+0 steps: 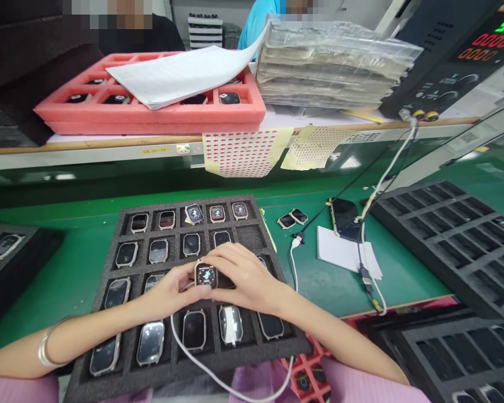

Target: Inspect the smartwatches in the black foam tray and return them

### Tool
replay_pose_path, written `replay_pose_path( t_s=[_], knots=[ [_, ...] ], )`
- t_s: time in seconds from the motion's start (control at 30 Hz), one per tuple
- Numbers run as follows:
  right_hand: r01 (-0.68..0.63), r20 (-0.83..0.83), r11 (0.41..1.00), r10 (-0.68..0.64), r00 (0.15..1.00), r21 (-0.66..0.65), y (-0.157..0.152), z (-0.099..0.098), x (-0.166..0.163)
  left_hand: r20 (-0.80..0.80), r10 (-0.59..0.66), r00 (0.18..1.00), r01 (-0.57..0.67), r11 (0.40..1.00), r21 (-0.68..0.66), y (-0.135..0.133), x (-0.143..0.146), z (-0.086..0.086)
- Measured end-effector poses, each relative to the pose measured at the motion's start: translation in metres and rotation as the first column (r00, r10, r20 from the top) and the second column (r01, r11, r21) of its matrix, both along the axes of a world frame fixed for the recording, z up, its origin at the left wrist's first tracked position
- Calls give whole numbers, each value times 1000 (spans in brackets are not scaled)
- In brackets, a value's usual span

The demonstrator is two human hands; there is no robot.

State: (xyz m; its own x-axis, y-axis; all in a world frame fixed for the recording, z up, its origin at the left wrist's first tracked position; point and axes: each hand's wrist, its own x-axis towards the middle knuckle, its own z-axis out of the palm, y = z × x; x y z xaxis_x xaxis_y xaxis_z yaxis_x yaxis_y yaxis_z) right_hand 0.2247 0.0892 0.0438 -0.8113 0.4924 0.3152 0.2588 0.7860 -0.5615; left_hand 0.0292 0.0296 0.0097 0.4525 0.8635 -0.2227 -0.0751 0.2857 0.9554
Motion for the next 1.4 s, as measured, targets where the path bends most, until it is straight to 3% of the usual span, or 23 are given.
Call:
replay_pose_path(
  t_s=[0.1, 0.2, 0.27, 0.37, 0.53, 0.7, 0.87, 0.93, 1.0, 1.17, 1.4],
  knots=[
    [100, -4, 994, -100, 995, -36, 24, 4, 22, 13, -72, 997, 72, 997, -9, 0, -1, -3],
    [276, 84, 959, -281, 956, 67, 47, -3, 48, 31, -57, 998, 57, 998, -12, 0, 0, -6],
    [284, 184, 951, -302, 935, 121, 55, -7, 59, 47, -54, 997, 55, 998, -17, 0, 1, -6],
    [228, 308, 950, -287, 907, 212, 53, -4, 57, 53, -63, 997, 65, 997, -34, 0, 2, -5],
    [41, 459, 950, -188, 868, 311, 45, 12, 12, 40, -29, 999, 31, 998, -52, 2, 3, -3],
    [-88, 582, 917, -171, 795, 390, 52, 12, -17, 12, -13, 1000, 15, 993, -118, 5, -1, 5],
    [10, 456, 933, -185, 871, 360, 50, 12, -6, -12, -76, 997, 72, 983, -171, 4, -17, 9],
    [64, 329, 952, -166, 929, 298, 40, 17, -4, -3, -83, 997, 82, 981, -177, 3, -22, 7],
    [35, 236, 979, -84, 968, 203, 26, 20, -8, 18, -79, 997, 81, 982, -171, 2, -25, 4],
    [-78, 204, 985, 47, 978, 151, 1, 17, -25, 31, -22, 999, 27, 988, -154, -1, -24, 1],
    [22, 19, 993, -25, 1000, 113, 7, 19, -22, 90, 44, 995, -30, 987, -155, -2, -24, 7]
  ],
)
